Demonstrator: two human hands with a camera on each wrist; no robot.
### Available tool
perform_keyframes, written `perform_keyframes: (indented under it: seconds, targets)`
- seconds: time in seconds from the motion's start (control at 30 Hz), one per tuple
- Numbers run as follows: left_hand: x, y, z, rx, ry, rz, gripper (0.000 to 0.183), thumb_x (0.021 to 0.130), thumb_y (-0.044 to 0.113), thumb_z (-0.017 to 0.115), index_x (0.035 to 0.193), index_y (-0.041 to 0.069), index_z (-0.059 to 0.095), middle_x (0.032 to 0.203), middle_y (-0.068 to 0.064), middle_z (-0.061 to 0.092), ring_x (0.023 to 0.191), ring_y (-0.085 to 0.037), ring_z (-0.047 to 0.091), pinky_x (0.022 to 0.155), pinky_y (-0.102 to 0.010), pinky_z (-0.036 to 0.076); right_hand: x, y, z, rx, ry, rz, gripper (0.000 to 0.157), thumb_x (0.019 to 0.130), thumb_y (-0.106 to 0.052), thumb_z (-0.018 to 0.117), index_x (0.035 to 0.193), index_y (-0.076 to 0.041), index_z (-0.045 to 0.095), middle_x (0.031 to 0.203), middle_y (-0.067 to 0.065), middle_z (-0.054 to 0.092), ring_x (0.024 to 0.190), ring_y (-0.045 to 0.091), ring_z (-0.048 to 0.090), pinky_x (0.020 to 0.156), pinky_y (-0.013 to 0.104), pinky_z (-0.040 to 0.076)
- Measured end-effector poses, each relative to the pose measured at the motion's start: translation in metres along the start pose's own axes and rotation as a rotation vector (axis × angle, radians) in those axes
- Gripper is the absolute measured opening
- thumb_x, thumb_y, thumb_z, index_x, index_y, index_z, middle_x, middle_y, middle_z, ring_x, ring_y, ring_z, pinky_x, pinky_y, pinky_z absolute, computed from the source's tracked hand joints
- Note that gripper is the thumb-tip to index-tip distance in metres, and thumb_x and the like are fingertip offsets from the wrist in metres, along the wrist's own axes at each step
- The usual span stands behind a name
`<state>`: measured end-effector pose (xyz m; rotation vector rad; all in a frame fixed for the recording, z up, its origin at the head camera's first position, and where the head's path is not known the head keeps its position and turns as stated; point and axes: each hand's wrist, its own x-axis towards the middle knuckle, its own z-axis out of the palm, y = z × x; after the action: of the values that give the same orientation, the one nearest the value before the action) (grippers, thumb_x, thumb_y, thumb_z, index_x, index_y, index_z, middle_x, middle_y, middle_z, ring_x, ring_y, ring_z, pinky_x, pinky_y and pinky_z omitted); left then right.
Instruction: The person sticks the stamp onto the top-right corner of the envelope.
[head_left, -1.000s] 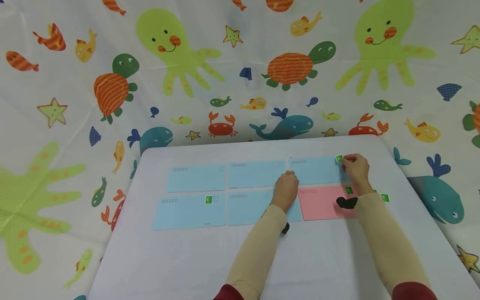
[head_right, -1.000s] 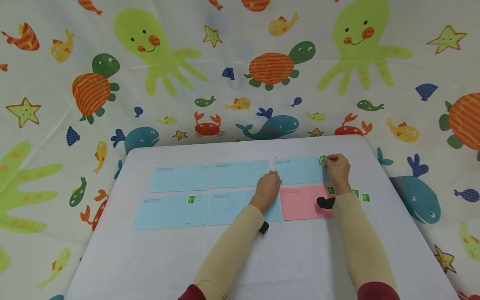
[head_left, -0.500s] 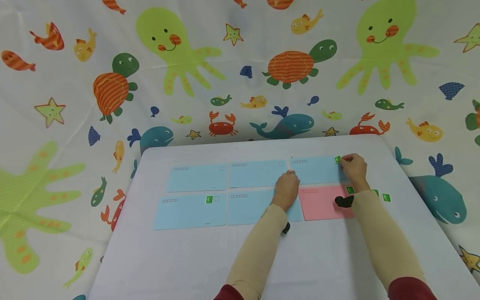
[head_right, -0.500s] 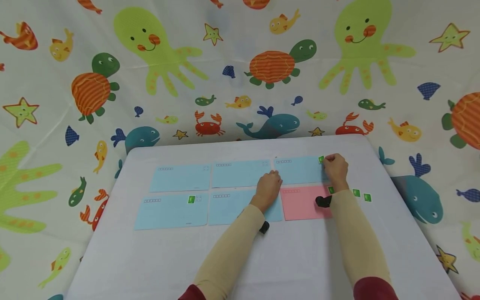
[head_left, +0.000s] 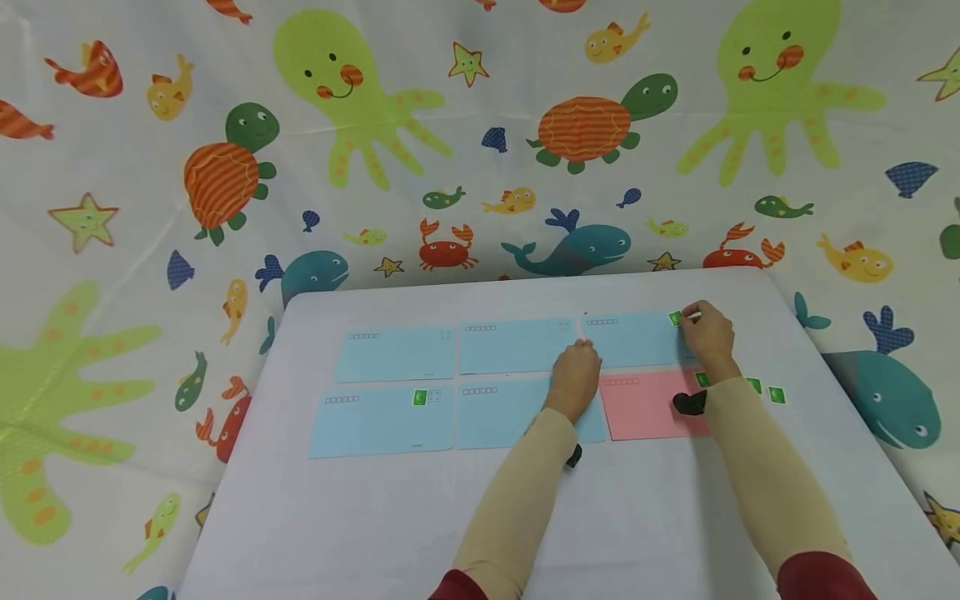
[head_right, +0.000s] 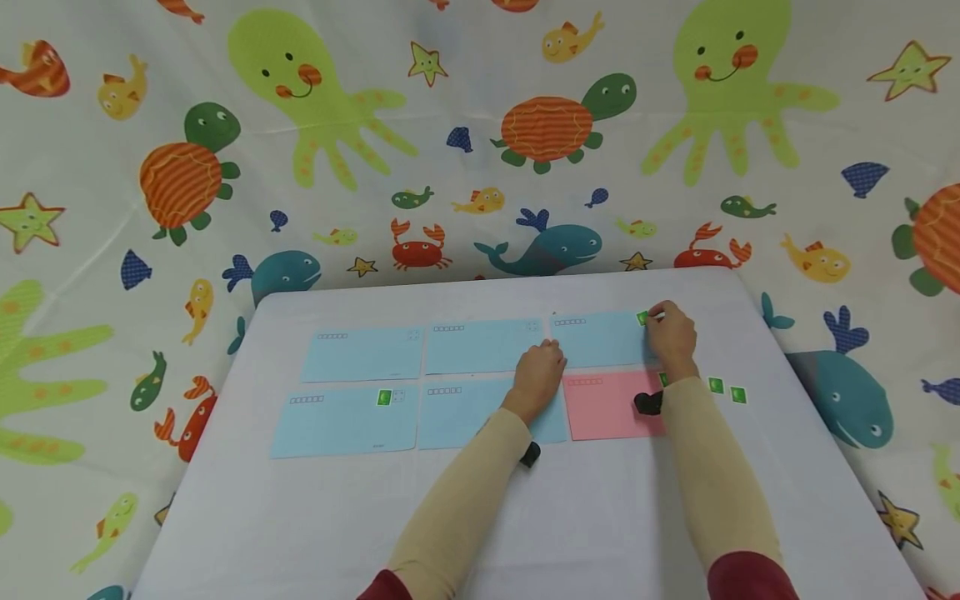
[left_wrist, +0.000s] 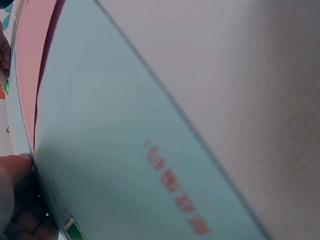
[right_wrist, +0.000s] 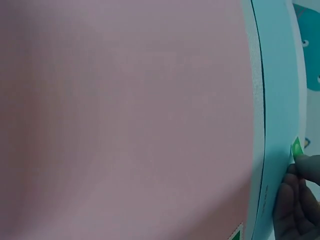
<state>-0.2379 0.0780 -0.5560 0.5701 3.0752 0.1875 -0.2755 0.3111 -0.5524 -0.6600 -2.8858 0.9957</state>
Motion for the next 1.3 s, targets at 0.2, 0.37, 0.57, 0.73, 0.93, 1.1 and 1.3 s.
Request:
perform_keyframes:
  seconds: [0.2,0.37,0.57,0.73,0.93,1.1,1.3]
  targets:
    - [0.0002,-0.0004,0.0001,-0.010,0.003,-0.005,0.031,0.103,0.033,0.057,0.120,0.011,0.072,0.115,0.000,0.073,0.102,-0.012,0.072,0.083,-0.021,0.059,0.0006,-0.0001,-0.0001,-0.062,-0.008,-0.055,0.030,0.105,-0.016,0.045,0.122,0.003,0.060,0.121,0.030,0.063,0.105,0.042,0.058,0.085,0.053,0.049]
    - [0.0007,-0.0003,0.0004,-0.003,0.008,0.001,0.030,0.103,0.033,0.057,0.118,0.012,0.073,0.112,0.000,0.072,0.101,-0.012,0.072,0.082,-0.022,0.059,0.0020,0.0010,0.0002,-0.067,-0.012,-0.072,0.032,0.105,-0.016,0.045,0.123,0.005,0.062,0.122,0.031,0.063,0.107,0.043,0.059,0.089,0.055,0.050]
    - [0.0008,-0.0004,0.0009,0.006,-0.006,0.006,0.030,0.103,0.033,0.056,0.117,0.013,0.073,0.115,0.001,0.072,0.103,-0.012,0.072,0.082,-0.021,0.059,0.0024,0.0001,-0.0001,-0.088,-0.032,-0.076,0.033,0.105,-0.016,0.045,0.124,0.006,0.062,0.127,0.031,0.061,0.115,0.046,0.056,0.099,0.059,0.047]
    - [0.0015,-0.0011,0.0011,-0.010,-0.008,-0.001,0.030,0.103,0.033,0.057,0.119,0.013,0.073,0.117,0.001,0.072,0.104,-0.012,0.072,0.083,-0.022,0.059,0.0023,-0.0010,-0.0005,-0.094,-0.041,-0.082,0.033,0.106,-0.015,0.044,0.124,0.006,0.062,0.129,0.031,0.060,0.117,0.046,0.055,0.101,0.059,0.046]
    - [0.0010,-0.0014,0.0009,-0.021,0.007,0.001,0.028,0.103,0.033,0.058,0.115,0.013,0.073,0.110,0.001,0.072,0.098,-0.012,0.073,0.079,-0.022,0.060,0.0026,-0.0028,-0.0011,-0.109,-0.058,-0.078,0.034,0.106,-0.016,0.043,0.125,0.006,0.061,0.131,0.032,0.059,0.121,0.047,0.053,0.105,0.061,0.043]
    - [0.0008,-0.0012,0.0009,-0.009,0.011,0.009,0.028,0.103,0.033,0.057,0.114,0.013,0.074,0.109,0.002,0.071,0.098,-0.012,0.073,0.077,-0.021,0.060,0.0026,-0.0047,-0.0026,-0.118,-0.073,-0.085,0.034,0.106,-0.015,0.044,0.125,0.007,0.061,0.130,0.031,0.059,0.121,0.047,0.053,0.106,0.061,0.043]
    - [0.0007,-0.0006,-0.0008,0.000,-0.002,0.002,0.028,0.103,0.033,0.057,0.114,0.014,0.073,0.110,0.002,0.071,0.099,-0.011,0.072,0.078,-0.021,0.060,0.0025,-0.0066,-0.0064,-0.119,-0.095,-0.091,0.033,0.106,-0.014,0.045,0.125,0.008,0.061,0.126,0.032,0.060,0.116,0.046,0.053,0.103,0.060,0.045]
